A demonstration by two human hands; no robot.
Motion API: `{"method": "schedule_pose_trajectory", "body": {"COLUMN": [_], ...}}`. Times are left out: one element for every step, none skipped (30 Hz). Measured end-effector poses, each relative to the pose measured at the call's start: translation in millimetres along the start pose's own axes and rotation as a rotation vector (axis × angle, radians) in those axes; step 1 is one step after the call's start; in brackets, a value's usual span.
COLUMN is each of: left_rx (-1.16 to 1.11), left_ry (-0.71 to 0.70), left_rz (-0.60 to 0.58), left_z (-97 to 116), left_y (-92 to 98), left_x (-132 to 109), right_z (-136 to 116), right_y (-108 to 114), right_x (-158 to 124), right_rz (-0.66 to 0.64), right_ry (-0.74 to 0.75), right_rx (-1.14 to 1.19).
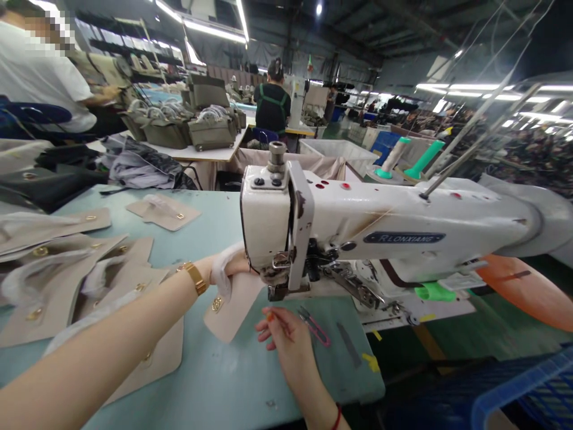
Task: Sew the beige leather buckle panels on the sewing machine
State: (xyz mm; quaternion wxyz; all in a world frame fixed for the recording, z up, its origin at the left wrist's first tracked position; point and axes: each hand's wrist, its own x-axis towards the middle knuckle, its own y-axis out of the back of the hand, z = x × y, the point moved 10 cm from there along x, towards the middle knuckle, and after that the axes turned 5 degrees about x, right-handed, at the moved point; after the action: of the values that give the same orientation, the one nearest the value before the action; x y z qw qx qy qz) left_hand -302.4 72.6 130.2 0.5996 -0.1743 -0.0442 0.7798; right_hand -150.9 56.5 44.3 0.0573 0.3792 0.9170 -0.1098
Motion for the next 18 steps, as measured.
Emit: {"method": "schedule_pose_trajectory", "body": {"left_rx": [0.012,0.025,0.034,0.036,0.029,0.012,-0.019,-0.058,-0.097,-0.134,-0.162,-0.178,-0.188,-0.194,-0.200,-0.207,-0.212,-0.216], "left_ry": [0.005,0.016,0.030,0.042,0.051,0.052,0.051,0.048,0.046,0.052,0.064,0.085,0.109,0.129,0.148,0.166,0.178,0.188], "left_rz": [-0.001,-0.006,-0.012,-0.014,-0.004,0.020,0.058,0.104,0.147,0.181,0.207,0.223,0.235,0.246,0.254,0.253,0.239,0.217], "left_z": [-5.2,-12.6,-21.8,-32.1,-42.5,-52.2,-60.9,-68.6,-75.2,-81.0,-86.0,-90.4,-94.0,-96.5,-98.4,-99.8,-100.4,-100.4], "left_y": [1.0,1.8,2.6,3.6,5.1,7.6,10.8,14.4,17.2,18.9,19.9,19.9,19.7,19.8,19.9,19.5,18.0,15.9], "left_x": [-1.3,-3.2,-5.8,-8.9,-12.2,-15.6,-19.0,-22.2,-25.0,-27.3,-28.9,-29.9,-30.5,-30.9,-31.2,-31.3,-31.3,-31.3], "right_z": [-4.0,-7.7,-10.9,-13.5,-15.2,-16.2,-16.7,-16.7,-16.2,-15.1,-13.3,-11.0,-8.7,-6.8,-5.6,-4.8,-4.5,-4.2], "right_y": [2.5,4.4,5.5,5.4,4.4,3.3,2.3,1.7,1.0,0.5,0.4,-0.1,-0.7,-1.3,-1.7,-2.3,-3.0,-3.4], "right_x": [3.2,6.8,10.6,14.6,18.4,22.0,25.2,28.0,30.1,31.7,32.7,33.2,33.4,33.4,33.3,33.2,33.2,33.0], "right_rz": [0.003,0.001,-0.009,-0.027,-0.050,-0.071,-0.087,-0.097,-0.104,-0.107,-0.107,-0.107,-0.109,-0.110,-0.109,-0.110,-0.114,-0.117], "right_ry": [0.009,0.015,0.017,0.017,0.013,0.009,0.006,0.003,0.000,-0.008,-0.022,-0.039,-0.057,-0.071,-0.079,-0.083,-0.084,-0.087], "right_rx": [-0.009,-0.018,-0.030,-0.042,-0.054,-0.067,-0.079,-0.090,-0.095,-0.090,-0.076,-0.056,-0.030,-0.005,0.017,0.031,0.040,0.042]}}
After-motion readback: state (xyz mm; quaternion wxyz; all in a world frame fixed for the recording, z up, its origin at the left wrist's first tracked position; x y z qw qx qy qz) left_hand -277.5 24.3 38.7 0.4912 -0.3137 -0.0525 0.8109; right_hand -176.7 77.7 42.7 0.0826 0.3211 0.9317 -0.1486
